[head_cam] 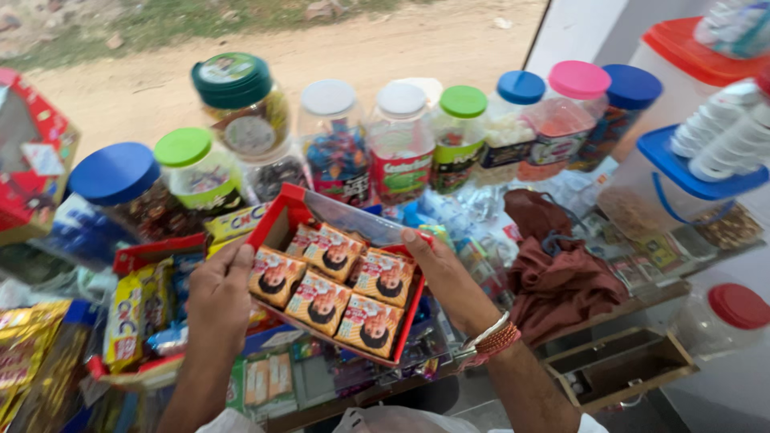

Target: The person organizes snack boxes and packets on a glass display counter, moving and stacking them into neat rows. They then wipe a weighing scale with a cloth.

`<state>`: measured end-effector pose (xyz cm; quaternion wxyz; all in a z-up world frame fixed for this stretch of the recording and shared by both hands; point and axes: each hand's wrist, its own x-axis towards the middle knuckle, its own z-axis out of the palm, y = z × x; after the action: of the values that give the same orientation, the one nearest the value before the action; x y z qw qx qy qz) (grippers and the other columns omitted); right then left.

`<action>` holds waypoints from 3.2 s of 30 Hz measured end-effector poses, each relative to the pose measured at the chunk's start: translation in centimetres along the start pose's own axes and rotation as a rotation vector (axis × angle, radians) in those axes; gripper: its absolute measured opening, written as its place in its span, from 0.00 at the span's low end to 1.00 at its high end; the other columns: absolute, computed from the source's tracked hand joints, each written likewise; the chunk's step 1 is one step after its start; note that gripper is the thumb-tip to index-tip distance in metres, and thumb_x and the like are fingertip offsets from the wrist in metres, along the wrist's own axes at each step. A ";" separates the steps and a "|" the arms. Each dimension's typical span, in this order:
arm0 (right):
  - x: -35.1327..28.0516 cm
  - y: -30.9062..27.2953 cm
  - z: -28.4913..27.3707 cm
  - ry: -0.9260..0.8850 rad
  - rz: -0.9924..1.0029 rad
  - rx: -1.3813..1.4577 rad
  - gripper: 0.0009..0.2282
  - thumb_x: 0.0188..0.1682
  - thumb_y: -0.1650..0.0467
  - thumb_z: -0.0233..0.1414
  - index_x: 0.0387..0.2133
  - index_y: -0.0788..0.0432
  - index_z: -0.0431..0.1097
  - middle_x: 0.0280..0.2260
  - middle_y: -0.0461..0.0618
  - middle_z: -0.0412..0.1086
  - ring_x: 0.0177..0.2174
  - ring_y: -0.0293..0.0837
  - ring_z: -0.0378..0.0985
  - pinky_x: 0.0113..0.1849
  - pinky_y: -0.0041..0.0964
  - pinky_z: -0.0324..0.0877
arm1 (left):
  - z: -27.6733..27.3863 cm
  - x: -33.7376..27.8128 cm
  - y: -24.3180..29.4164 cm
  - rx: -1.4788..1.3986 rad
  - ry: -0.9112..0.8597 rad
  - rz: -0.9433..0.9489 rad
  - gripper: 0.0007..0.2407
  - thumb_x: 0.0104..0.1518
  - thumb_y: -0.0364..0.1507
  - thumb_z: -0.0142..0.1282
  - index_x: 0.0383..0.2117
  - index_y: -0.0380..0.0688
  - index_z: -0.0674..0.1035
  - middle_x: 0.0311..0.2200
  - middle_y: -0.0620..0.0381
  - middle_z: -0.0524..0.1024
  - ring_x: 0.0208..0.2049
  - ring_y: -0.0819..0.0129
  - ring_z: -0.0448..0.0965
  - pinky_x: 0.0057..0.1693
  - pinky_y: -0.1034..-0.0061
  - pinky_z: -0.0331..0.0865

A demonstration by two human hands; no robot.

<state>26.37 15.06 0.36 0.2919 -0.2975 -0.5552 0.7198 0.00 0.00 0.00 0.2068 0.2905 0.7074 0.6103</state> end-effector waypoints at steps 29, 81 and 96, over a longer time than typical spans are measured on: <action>3.5 -0.7 -2.2 -0.033 -0.049 -0.080 0.24 0.55 0.53 0.46 0.43 0.63 0.72 0.38 0.46 0.77 0.38 0.32 0.77 0.44 0.32 0.72 | 2.1 -2.2 2.5 0.080 0.021 0.099 0.14 0.70 0.30 0.47 0.53 0.32 0.79 0.39 0.57 0.80 0.37 0.80 0.73 0.44 0.81 0.68; 24.5 -16.1 18.9 0.002 -0.303 -1.553 0.54 0.30 0.38 0.58 0.66 0.60 0.53 0.55 0.74 0.63 0.55 0.70 0.66 0.52 0.58 0.68 | -7.5 -3.1 0.9 -0.045 -0.023 -0.024 0.19 0.58 0.35 0.55 0.55 0.43 0.77 0.47 0.49 0.81 0.51 0.65 0.81 0.50 0.71 0.76; 26.1 -15.1 18.1 0.004 -0.391 -1.588 0.53 0.30 0.41 0.60 0.67 0.59 0.54 0.56 0.72 0.62 0.57 0.70 0.63 0.58 0.57 0.61 | -10.3 -0.9 -0.5 -0.163 -0.127 -0.016 0.20 0.59 0.33 0.54 0.56 0.40 0.75 0.46 0.46 0.83 0.49 0.65 0.82 0.52 0.73 0.75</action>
<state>-2.90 26.52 16.05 0.1153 -0.3145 -0.9410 0.0473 -6.02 -8.30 1.21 0.2792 0.3050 0.6431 0.6446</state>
